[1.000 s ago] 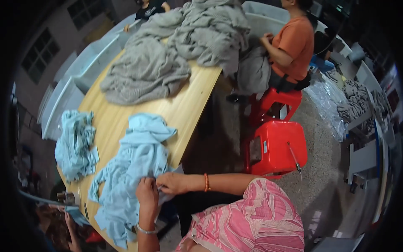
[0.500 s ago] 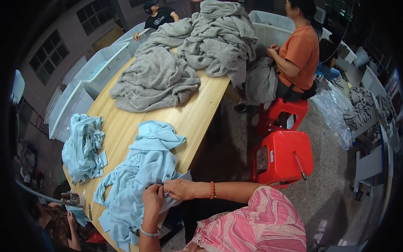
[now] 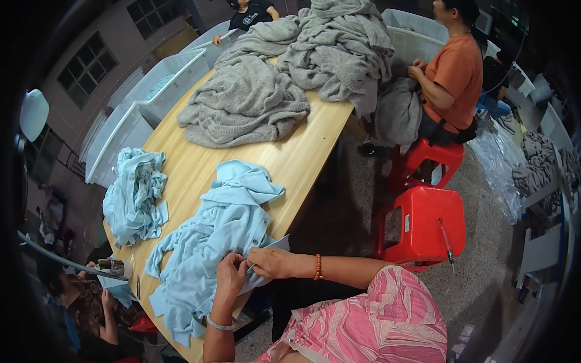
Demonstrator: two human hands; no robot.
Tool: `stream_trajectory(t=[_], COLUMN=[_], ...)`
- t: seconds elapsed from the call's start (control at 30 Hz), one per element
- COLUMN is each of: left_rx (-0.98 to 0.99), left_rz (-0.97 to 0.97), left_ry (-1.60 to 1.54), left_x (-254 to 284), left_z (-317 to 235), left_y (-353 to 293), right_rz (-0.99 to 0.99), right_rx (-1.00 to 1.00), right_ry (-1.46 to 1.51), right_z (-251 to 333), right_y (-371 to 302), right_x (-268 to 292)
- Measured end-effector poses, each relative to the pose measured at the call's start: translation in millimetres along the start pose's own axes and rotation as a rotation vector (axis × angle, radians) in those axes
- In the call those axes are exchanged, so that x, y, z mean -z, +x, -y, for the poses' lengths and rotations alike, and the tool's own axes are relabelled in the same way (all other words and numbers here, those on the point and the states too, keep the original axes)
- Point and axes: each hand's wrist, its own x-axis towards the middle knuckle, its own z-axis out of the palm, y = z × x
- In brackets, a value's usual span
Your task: Inspecting and trimming loose threads from light blue shirts at a factory workbench.
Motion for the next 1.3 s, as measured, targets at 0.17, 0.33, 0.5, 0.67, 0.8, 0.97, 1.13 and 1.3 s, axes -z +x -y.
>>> stream_trajectory(t=[0.17,0.33,0.5,0.67,0.8,0.97,1.13,1.3], left_rx=[0.203,0.371,0.418,0.368,0.239,-0.05,-0.142,-0.108], left_rz=[0.157,0.311,0.342,0.371,0.32,0.021,-0.171,-0.167], left_ry=[-0.45,-0.973,-0.989,-0.987,-0.891,-0.673,-0.236,-0.251], left_x=[6.1,14.0,13.9,11.5,2.6,-7.3,-12.4,-18.4], left_z=[11.2,15.0,14.0,20.4,25.7,17.1,10.4,12.2], left_y=[5.0,4.5,5.0,5.6,2.5,-10.6,-18.2,-21.1], right_rz=[-0.081,-0.125,-0.226,-0.194,-0.159,-0.108,-0.04,0.023], right_rx=[0.021,0.011,-0.029,0.056,0.09,0.019,0.038,0.015], right_ry=[-0.034,-0.009,-0.053,-0.116,-0.206,-0.165,-0.161,-0.18], right_z=[8.5,17.8,20.3,14.4,11.0,12.3,15.6,18.0], right_y=[2.5,4.6,5.7,5.4,7.8,11.7,14.4,14.1], right_x=[-1.2,1.8,-0.5,-0.8,1.3,3.2,3.9,5.8])
